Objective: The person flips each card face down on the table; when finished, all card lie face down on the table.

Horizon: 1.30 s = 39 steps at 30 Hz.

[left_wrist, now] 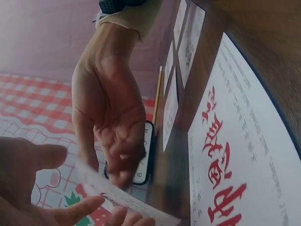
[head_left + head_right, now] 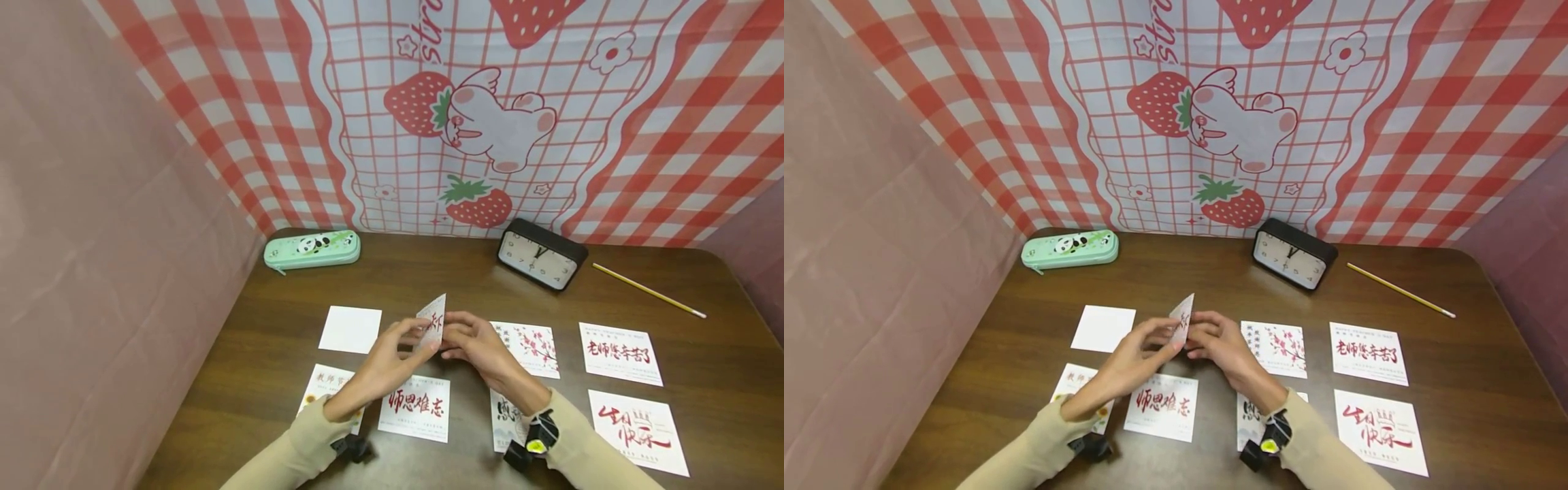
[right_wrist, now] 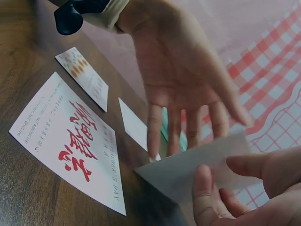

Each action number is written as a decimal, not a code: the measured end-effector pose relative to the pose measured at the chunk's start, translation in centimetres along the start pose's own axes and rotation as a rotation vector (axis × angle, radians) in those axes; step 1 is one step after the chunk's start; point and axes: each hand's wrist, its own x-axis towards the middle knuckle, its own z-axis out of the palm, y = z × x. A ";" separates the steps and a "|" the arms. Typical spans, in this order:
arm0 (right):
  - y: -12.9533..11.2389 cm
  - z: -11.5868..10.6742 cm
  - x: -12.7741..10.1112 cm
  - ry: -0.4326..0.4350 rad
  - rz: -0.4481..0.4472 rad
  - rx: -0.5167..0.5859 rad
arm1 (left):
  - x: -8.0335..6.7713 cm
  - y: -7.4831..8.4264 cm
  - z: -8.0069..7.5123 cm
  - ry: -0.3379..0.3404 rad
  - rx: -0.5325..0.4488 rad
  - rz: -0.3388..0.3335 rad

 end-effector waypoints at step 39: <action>0.9 -0.9 0.5 0.242 -0.059 -0.221 | 0.4 -1.7 -2.0 0.260 -0.239 -0.026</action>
